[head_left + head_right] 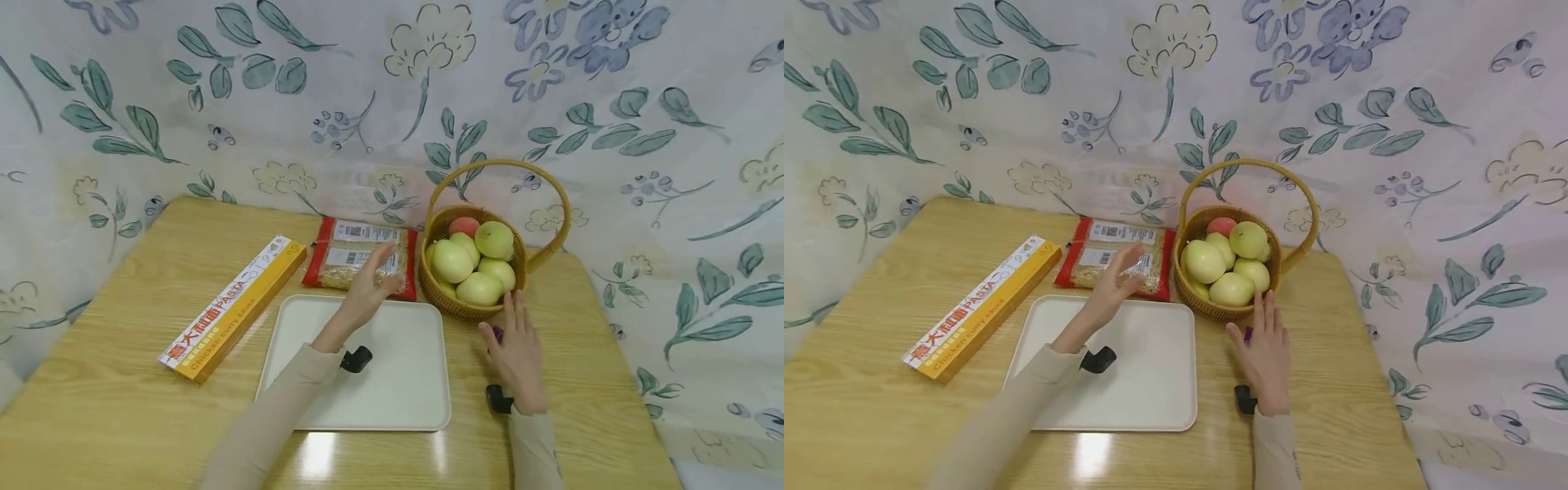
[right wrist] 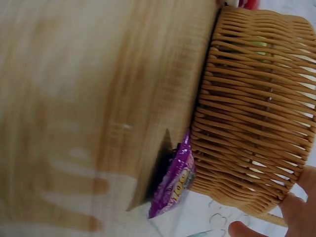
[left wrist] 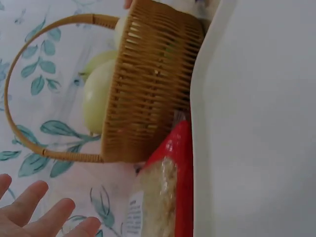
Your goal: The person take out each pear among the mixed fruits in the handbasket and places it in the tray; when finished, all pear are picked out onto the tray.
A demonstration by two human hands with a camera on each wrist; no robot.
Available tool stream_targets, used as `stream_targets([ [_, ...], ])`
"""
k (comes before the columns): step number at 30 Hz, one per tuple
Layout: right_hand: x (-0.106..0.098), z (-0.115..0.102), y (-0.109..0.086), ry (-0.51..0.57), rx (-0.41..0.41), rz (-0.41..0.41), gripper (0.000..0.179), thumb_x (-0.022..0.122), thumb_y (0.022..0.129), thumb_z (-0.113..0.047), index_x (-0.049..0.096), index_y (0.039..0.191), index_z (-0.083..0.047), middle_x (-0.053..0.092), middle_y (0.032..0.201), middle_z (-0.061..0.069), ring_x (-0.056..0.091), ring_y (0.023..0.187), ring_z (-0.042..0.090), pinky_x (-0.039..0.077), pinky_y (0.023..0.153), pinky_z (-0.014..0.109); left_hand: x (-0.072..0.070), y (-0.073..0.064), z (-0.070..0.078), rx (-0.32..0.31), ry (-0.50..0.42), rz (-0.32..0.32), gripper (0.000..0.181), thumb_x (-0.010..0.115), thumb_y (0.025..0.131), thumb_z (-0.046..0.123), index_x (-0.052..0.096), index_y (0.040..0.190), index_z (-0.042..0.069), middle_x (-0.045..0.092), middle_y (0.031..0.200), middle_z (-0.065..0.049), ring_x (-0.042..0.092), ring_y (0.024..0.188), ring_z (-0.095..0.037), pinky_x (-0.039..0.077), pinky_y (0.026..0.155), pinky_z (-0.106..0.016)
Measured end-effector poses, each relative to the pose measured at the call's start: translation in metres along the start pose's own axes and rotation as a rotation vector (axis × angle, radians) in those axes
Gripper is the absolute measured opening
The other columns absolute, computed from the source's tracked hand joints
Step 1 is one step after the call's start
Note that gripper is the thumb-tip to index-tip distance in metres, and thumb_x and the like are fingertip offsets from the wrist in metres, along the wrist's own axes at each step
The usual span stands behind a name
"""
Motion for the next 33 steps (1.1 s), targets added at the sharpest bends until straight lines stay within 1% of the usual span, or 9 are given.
stream_targets([
  [6,0.002,0.005,0.0,0.025,-0.01,0.034,0.079,0.042,0.099,-0.052,0.009,0.157,-0.009,0.003,0.164,0.014,0.023,0.143,0.048,0.026,0.113,0.06,0.037,0.03,-0.003,-0.035,-0.163,0.021,0.115,0.046,0.069,0.087,0.028,0.15,0.007,0.037,0.149,-0.023,0.036,0.137,-0.043,0.031,0.109,-0.062],
  [9,0.004,0.004,0.004,0.048,-0.024,0.027,0.079,0.043,0.099,-0.052,0.01,0.157,-0.01,0.002,0.164,0.013,0.026,0.142,0.048,0.028,0.112,0.059,0.047,0.04,-0.004,-0.03,-0.181,0.063,0.111,0.047,0.072,0.084,0.03,0.149,0.005,0.039,0.147,-0.024,0.038,0.136,-0.043,0.031,0.11,-0.062],
  [11,0.005,0.003,0.007,0.054,-0.027,0.03,0.078,0.043,0.099,-0.052,0.01,0.157,-0.011,0.002,0.164,0.013,0.028,0.141,0.047,0.029,0.112,0.059,0.053,0.047,-0.003,-0.025,-0.173,0.083,0.103,0.048,0.078,0.077,0.03,0.148,0.005,0.04,0.146,-0.024,0.04,0.135,-0.042,0.031,0.111,-0.059],
  [15,0.005,0.004,0.011,0.067,-0.026,0.038,0.078,0.042,0.099,-0.052,0.011,0.157,-0.01,0.003,0.164,0.014,0.029,0.14,0.049,0.03,0.11,0.06,0.064,0.059,0.0,-0.058,-0.149,0.105,0.078,0.056,0.092,0.054,0.031,0.148,0.006,0.039,0.148,-0.022,0.039,0.137,-0.039,0.032,0.114,-0.053],
  [17,0.006,0.005,0.01,0.067,-0.013,0.023,0.078,0.041,0.099,-0.053,0.01,0.157,-0.01,0.001,0.164,0.013,0.029,0.139,0.049,0.029,0.11,0.061,0.07,0.064,0.0,-0.093,-0.131,0.112,0.07,0.058,0.095,0.044,0.031,0.148,0.007,0.037,0.15,-0.021,0.038,0.139,-0.038,0.032,0.114,-0.051],
  [20,0.006,0.008,0.009,0.071,0.005,0.003,0.08,0.041,0.099,-0.055,0.007,0.157,-0.012,-0.003,0.164,0.011,0.031,0.138,0.051,0.03,0.11,0.061,0.078,0.068,-0.001,-0.146,-0.07,0.126,0.07,0.06,0.094,0.04,0.03,0.149,0.009,0.035,0.152,-0.019,0.036,0.14,-0.035,0.033,0.114,-0.05],
  [23,0.005,0.008,0.009,0.077,0.017,-0.01,0.081,0.04,0.098,-0.056,0.005,0.157,-0.013,-0.005,0.164,0.009,0.031,0.138,0.051,0.03,0.11,0.062,0.084,0.074,-0.003,-0.177,0.049,0.133,0.075,0.06,0.092,0.049,0.03,0.15,0.012,0.036,0.152,-0.015,0.037,0.14,-0.032,0.034,0.113,-0.049],
  [27,0.005,0.008,0.011,0.08,0.022,-0.015,0.082,0.039,0.098,-0.057,0.004,0.157,-0.014,-0.007,0.164,0.007,0.028,0.14,0.05,0.029,0.11,0.062,0.092,0.083,-0.002,-0.193,0.214,0.122,0.082,0.059,0.089,0.057,0.027,0.151,0.014,0.034,0.153,-0.012,0.039,0.138,-0.031,0.036,0.11,-0.052],
  [33,0.007,0.014,0.011,0.092,0.027,0.003,0.081,0.042,0.098,-0.056,0.007,0.157,-0.013,-0.005,0.164,0.008,0.03,0.139,0.049,0.03,0.11,0.062,0.103,0.091,-0.001,-0.174,0.372,0.108,0.084,0.063,0.087,0.056,0.029,0.15,0.012,0.036,0.151,-0.012,0.043,0.134,-0.031,0.04,0.104,-0.055],
])
Point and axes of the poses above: each hand's wrist, its own y-axis towards the middle knuckle, its own x-axis out of the palm, z = x × y, the point moved 4 cm from there along y, towards the middle knuckle
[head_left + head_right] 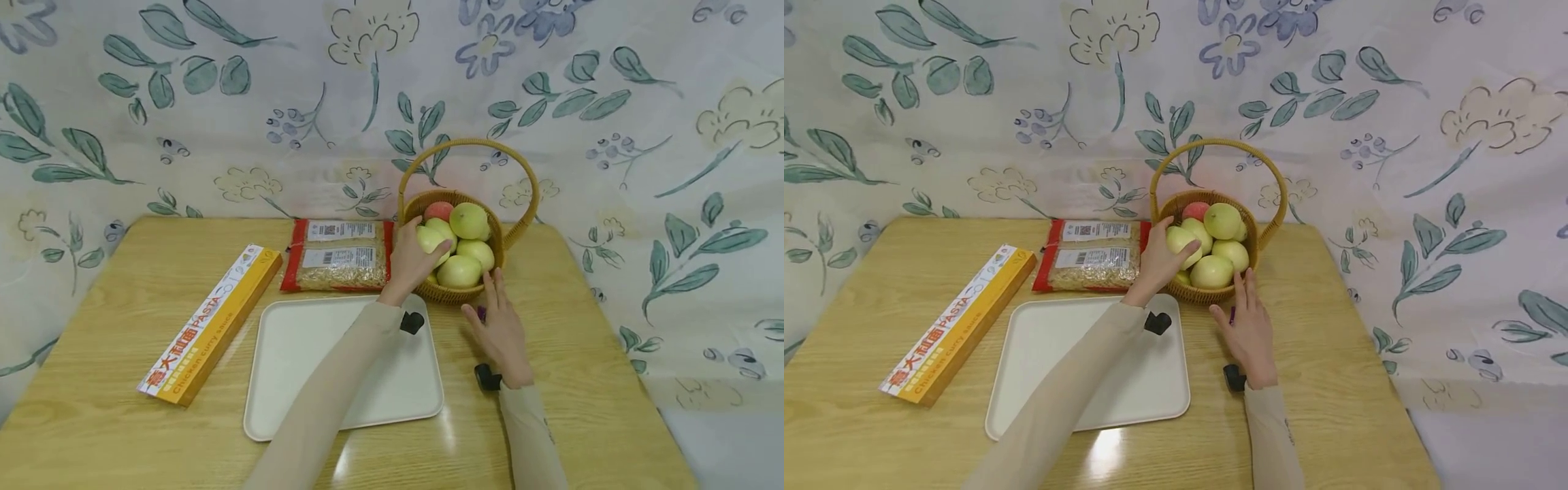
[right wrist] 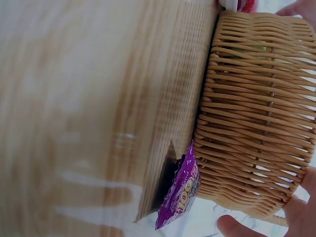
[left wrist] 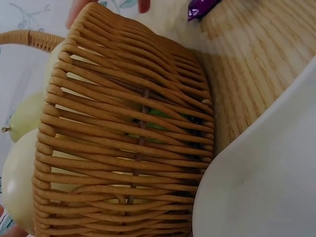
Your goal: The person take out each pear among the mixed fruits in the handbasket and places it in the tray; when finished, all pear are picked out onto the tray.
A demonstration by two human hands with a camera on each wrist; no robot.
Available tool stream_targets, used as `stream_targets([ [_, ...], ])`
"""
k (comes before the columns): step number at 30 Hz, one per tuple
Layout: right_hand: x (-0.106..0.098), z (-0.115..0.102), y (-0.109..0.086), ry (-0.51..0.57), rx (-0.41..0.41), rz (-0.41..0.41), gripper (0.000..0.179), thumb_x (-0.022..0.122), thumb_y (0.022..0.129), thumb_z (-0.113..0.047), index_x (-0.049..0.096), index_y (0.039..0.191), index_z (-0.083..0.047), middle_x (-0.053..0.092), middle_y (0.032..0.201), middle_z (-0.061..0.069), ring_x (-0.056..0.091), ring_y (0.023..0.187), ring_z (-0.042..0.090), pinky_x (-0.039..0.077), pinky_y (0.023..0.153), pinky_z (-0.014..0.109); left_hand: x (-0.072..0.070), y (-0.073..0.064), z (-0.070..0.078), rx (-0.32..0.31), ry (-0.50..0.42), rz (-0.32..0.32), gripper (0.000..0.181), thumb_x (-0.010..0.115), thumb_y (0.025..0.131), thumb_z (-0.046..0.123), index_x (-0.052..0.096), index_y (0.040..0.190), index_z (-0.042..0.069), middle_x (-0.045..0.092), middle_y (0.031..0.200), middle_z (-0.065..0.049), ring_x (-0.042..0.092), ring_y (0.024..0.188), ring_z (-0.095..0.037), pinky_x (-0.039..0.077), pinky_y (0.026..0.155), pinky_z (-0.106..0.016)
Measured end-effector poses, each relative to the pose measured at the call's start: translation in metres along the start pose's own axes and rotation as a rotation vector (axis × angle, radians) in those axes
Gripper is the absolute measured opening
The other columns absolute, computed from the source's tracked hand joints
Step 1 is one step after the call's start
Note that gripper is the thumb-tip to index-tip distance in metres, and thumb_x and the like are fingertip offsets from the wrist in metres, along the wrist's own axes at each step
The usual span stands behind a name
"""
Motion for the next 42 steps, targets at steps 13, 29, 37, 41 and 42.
stream_targets([
  [13,-0.005,-0.002,0.005,0.005,-0.016,-0.023,0.079,0.04,0.099,-0.054,0.005,0.157,-0.014,-0.007,0.164,0.009,0.03,0.138,0.052,0.031,0.108,0.064,0.003,0.004,0.003,0.0,0.166,0.011,0.083,0.069,0.083,0.054,0.033,0.148,0.015,0.037,0.151,-0.007,0.049,0.129,-0.032,0.039,0.101,-0.058],
  [29,-0.01,0.006,-0.008,0.018,0.016,-0.012,0.076,0.04,0.1,-0.051,0.005,0.157,-0.014,-0.007,0.164,0.01,0.033,0.136,0.053,0.036,0.1,0.066,0.006,-0.008,0.01,0.213,0.127,0.185,0.07,0.08,0.074,0.025,0.051,0.138,0.022,0.038,0.148,-0.006,0.044,0.124,-0.034,0.044,0.094,-0.051],
  [37,-0.006,-0.002,-0.002,0.044,-0.001,-0.012,0.075,0.042,0.101,-0.047,0.008,0.157,-0.013,-0.006,0.164,0.009,0.033,0.136,0.052,0.04,0.096,0.066,-0.025,-0.028,0.007,0.333,0.0,0.251,0.069,0.079,0.071,0.015,0.053,0.135,0.017,0.038,0.142,-0.009,0.035,0.125,-0.036,0.043,0.093,-0.053],
  [41,-0.002,-0.005,-0.002,0.045,0.003,-0.023,0.075,0.042,0.101,-0.046,0.006,0.157,-0.012,-0.006,0.164,0.01,0.034,0.135,0.053,0.042,0.093,0.066,-0.03,-0.042,-0.004,0.373,0.029,0.206,0.059,0.078,0.067,0.013,0.058,0.122,0.015,0.038,0.136,-0.011,0.034,0.123,-0.037,0.042,0.092,-0.053],
  [42,-0.001,-0.006,-0.002,0.046,0.004,-0.026,0.075,0.042,0.101,-0.046,0.006,0.157,-0.012,-0.006,0.164,0.01,0.034,0.135,0.053,0.041,0.094,0.066,-0.031,-0.046,-0.007,0.381,0.04,0.192,0.056,0.078,0.067,0.012,0.059,0.119,0.014,0.038,0.135,-0.011,0.033,0.123,-0.038,0.042,0.091,-0.053],
])
Point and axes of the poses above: each hand's wrist, its own y-axis towards the middle knuckle, its own x-axis out of the palm, z = x × y, the point moved 4 cm from there along y, towards the middle knuckle
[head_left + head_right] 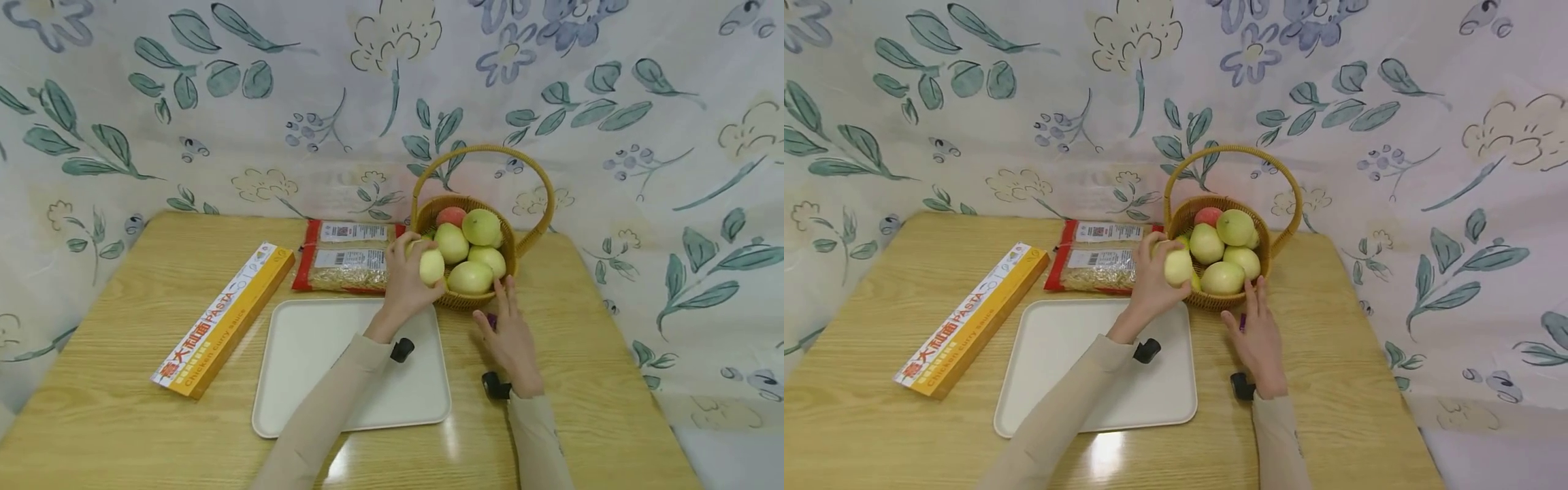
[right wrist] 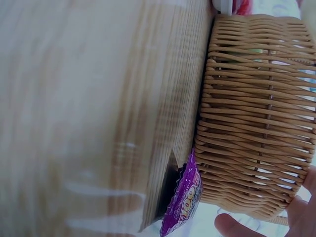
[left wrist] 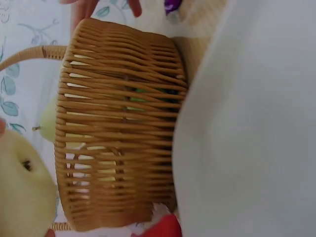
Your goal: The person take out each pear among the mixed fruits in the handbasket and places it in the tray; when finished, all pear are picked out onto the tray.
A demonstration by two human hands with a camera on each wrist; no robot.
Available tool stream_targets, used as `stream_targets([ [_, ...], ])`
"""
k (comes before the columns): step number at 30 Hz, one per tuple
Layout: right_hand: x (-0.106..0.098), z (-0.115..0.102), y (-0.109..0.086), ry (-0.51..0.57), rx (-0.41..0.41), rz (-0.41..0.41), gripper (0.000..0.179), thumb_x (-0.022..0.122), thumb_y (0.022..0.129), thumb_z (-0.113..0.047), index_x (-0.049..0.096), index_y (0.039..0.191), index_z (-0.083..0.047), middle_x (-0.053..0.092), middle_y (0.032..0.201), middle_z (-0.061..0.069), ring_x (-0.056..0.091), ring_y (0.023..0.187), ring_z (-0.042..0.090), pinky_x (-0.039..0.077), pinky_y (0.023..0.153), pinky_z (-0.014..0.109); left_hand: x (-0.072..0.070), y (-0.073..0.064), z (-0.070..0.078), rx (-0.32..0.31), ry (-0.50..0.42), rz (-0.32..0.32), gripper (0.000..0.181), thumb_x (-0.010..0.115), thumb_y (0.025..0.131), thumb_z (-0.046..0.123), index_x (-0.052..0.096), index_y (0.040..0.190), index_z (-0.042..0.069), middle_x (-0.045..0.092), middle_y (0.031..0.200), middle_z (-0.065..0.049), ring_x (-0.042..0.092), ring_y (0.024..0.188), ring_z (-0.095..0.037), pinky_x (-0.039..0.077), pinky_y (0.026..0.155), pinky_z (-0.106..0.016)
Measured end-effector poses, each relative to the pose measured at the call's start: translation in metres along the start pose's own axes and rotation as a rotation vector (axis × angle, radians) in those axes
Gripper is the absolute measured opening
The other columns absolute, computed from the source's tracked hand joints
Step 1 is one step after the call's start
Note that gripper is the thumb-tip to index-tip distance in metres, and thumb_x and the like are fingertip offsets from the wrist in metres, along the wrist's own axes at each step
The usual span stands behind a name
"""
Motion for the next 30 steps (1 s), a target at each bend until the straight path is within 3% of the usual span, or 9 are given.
stream_targets([
  [10,0.003,0.003,0.0,0.021,0.005,0.01,0.074,0.041,0.101,-0.047,0.004,0.157,-0.016,-0.009,0.164,0.007,0.031,0.137,0.052,0.037,0.098,0.068,-0.011,-0.038,-0.008,-0.014,0.129,-0.142,0.05,0.083,0.064,0.007,0.061,0.107,0.016,0.041,0.131,-0.01,0.033,0.117,-0.035,0.043,0.09,-0.05],
  [16,0.002,0.003,0.0,0.012,0.007,0.001,0.075,0.041,0.101,-0.047,0.004,0.157,-0.015,-0.009,0.164,0.008,0.029,0.139,0.051,0.037,0.099,0.068,0.0,-0.054,-0.015,-0.036,0.108,-0.23,0.045,0.09,0.064,0.013,0.064,0.101,0.018,0.042,0.128,-0.009,0.033,0.117,-0.033,0.042,0.089,-0.05],
  [24,0.002,0.002,-0.001,0.017,0.004,0.006,0.074,0.04,0.101,-0.048,0.005,0.157,-0.014,-0.008,0.164,0.009,0.028,0.139,0.052,0.034,0.102,0.068,0.011,-0.055,-0.008,0.047,0.041,-0.183,0.04,0.091,0.062,0.011,0.066,0.092,0.017,0.045,0.119,-0.008,0.035,0.112,-0.029,0.04,0.089,-0.047],
  [30,0.002,0.003,0.001,0.011,0.001,0.002,0.075,0.042,0.101,-0.046,0.005,0.157,-0.014,-0.008,0.164,0.009,0.029,0.138,0.052,0.036,0.101,0.067,0.01,-0.052,-0.005,0.019,0.008,-0.176,0.046,0.091,0.061,0.009,0.068,0.101,0.014,0.044,0.118,-0.008,0.035,0.109,-0.03,0.037,0.089,-0.047],
])
Point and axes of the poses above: each hand's wrist, its own y-axis towards the middle knuckle, its own x-axis out of the palm, z = x × y, the point moved 4 cm from there along y, towards the middle knuckle
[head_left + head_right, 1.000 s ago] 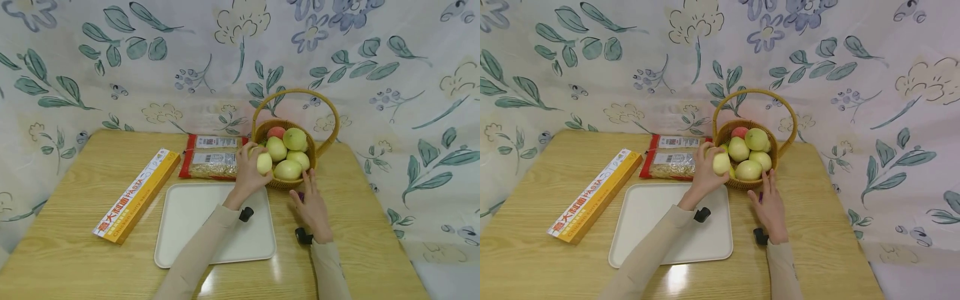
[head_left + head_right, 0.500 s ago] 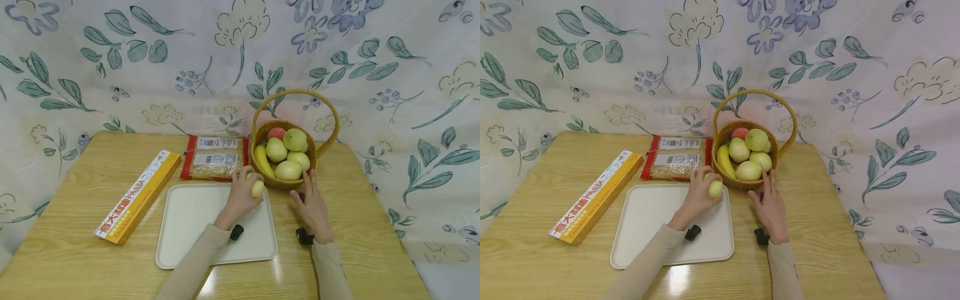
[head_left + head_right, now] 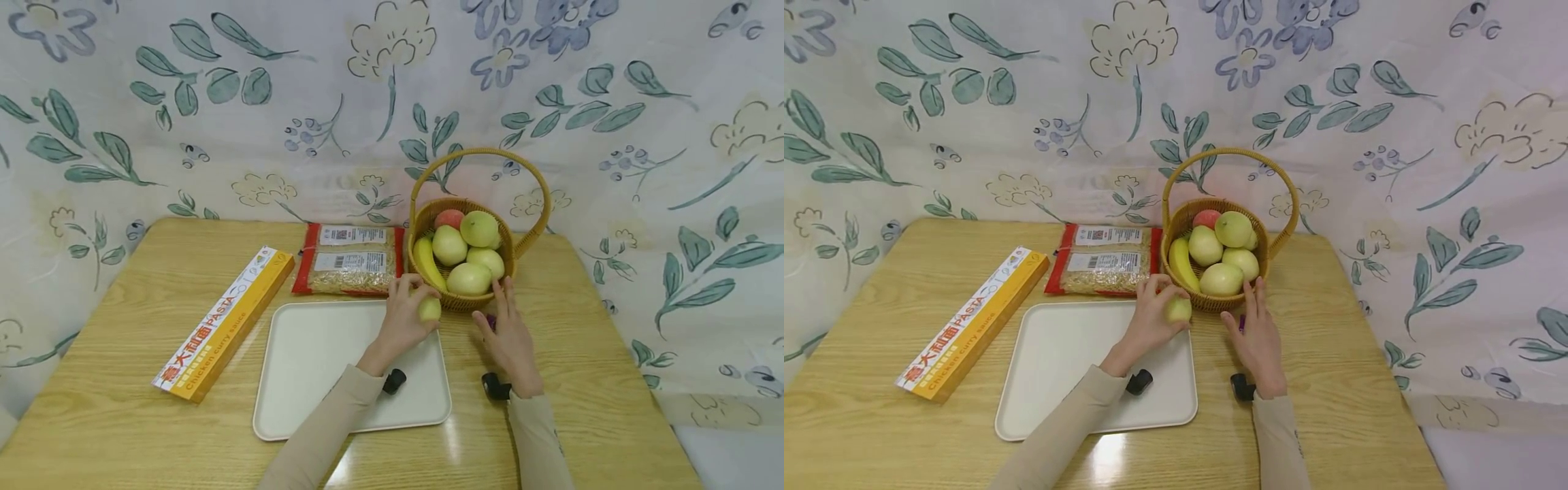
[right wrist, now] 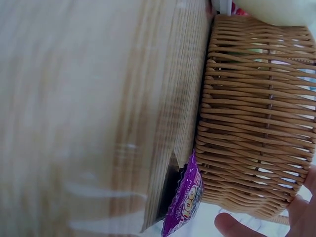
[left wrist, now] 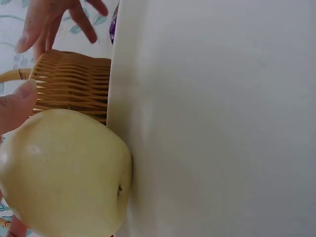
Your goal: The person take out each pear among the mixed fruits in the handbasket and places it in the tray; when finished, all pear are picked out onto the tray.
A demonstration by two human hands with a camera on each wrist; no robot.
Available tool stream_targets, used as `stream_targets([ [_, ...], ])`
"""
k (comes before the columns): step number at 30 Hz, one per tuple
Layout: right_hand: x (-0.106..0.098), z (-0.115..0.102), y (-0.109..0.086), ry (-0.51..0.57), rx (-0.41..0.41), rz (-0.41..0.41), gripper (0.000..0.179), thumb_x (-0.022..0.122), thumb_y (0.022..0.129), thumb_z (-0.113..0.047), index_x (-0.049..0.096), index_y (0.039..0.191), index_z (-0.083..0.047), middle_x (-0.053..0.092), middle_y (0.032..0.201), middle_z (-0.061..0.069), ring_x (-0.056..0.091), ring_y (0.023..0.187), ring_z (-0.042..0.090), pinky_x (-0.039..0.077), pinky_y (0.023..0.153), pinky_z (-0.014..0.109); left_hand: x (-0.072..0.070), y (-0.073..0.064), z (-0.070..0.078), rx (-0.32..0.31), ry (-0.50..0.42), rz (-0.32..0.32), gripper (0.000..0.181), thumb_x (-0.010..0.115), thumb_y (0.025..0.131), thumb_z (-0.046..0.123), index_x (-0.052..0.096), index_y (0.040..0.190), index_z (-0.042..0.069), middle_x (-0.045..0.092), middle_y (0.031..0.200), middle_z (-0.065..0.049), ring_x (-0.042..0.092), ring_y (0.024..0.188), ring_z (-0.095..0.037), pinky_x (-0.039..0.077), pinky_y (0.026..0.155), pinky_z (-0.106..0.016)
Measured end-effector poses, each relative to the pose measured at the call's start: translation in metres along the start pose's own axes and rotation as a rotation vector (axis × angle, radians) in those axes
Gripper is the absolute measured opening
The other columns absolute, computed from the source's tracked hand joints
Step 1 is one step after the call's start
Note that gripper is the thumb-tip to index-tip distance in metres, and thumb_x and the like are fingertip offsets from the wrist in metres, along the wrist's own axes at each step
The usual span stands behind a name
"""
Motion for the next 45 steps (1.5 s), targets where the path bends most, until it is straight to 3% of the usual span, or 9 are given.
stream_targets([
  [6,-0.001,-0.001,0.0,0.006,-0.01,0.002,0.075,0.043,0.101,-0.045,0.006,0.157,-0.013,-0.007,0.164,0.01,0.03,0.137,0.052,0.036,0.101,0.067,0.0,0.0,-0.005,-0.079,-0.012,0.001,0.053,0.09,0.063,0.011,0.066,0.11,0.014,0.041,0.118,-0.01,0.033,0.109,-0.03,0.037,0.09,-0.048],
  [19,0.0,-0.002,-0.002,0.013,-0.004,-0.002,0.075,0.044,0.101,-0.044,0.006,0.157,-0.012,-0.007,0.164,0.01,0.031,0.137,0.052,0.036,0.101,0.066,0.003,-0.003,-0.008,-0.139,-0.02,0.021,0.052,0.079,0.068,0.001,0.06,0.114,0.013,0.04,0.127,-0.019,0.033,0.116,-0.035,0.04,0.088,-0.05],
  [26,0.0,-0.003,-0.001,0.019,-0.006,0.001,0.075,0.044,0.101,-0.045,0.007,0.157,-0.013,-0.007,0.164,0.01,0.029,0.138,0.052,0.035,0.102,0.067,0.01,-0.003,-0.01,-0.13,-0.035,0.023,0.067,0.082,0.066,0.001,0.054,0.126,0.013,0.039,0.126,-0.019,0.032,0.115,-0.035,0.042,0.083,-0.049],
  [31,0.0,-0.003,-0.002,0.016,0.001,0.001,0.076,0.045,0.101,-0.045,0.006,0.157,-0.014,-0.008,0.164,0.009,0.03,0.137,0.052,0.036,0.101,0.067,0.015,-0.004,-0.013,-0.143,-0.019,0.009,0.078,0.087,0.063,0.001,0.052,0.13,0.02,0.036,0.126,-0.014,0.028,0.117,-0.034,0.035,0.088,-0.051],
  [35,0.001,-0.002,-0.002,0.012,0.009,-0.005,0.076,0.045,0.101,-0.045,0.005,0.157,-0.014,-0.008,0.164,0.009,0.031,0.136,0.053,0.036,0.101,0.067,0.01,-0.002,-0.008,-0.122,-0.011,0.028,0.083,0.09,0.062,0.007,0.05,0.132,0.024,0.032,0.129,-0.011,0.025,0.12,-0.034,0.029,0.093,-0.052],
  [40,0.001,-0.001,-0.002,0.013,0.006,-0.008,0.075,0.045,0.101,-0.044,0.006,0.157,-0.013,-0.007,0.164,0.01,0.032,0.135,0.054,0.037,0.098,0.068,-0.004,0.016,0.014,-0.059,-0.063,0.089,0.084,0.089,0.067,0.02,0.045,0.138,0.023,0.024,0.146,-0.014,0.02,0.132,-0.037,0.024,0.103,-0.059],
  [45,0.001,-0.002,-0.001,0.011,-0.001,-0.007,0.075,0.044,0.101,-0.044,0.006,0.157,-0.012,-0.007,0.164,0.011,0.031,0.136,0.054,0.038,0.097,0.068,-0.008,0.054,0.029,-0.078,-0.177,0.107,0.086,0.087,0.071,0.026,0.038,0.142,0.021,0.02,0.152,-0.013,0.018,0.138,-0.036,0.026,0.108,-0.06],
])
Point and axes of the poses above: each hand's wrist, its own y-axis towards the middle knuckle, its own x-axis out of the palm, z = x × y, the point moved 4 cm from there along y, towards the middle knuckle
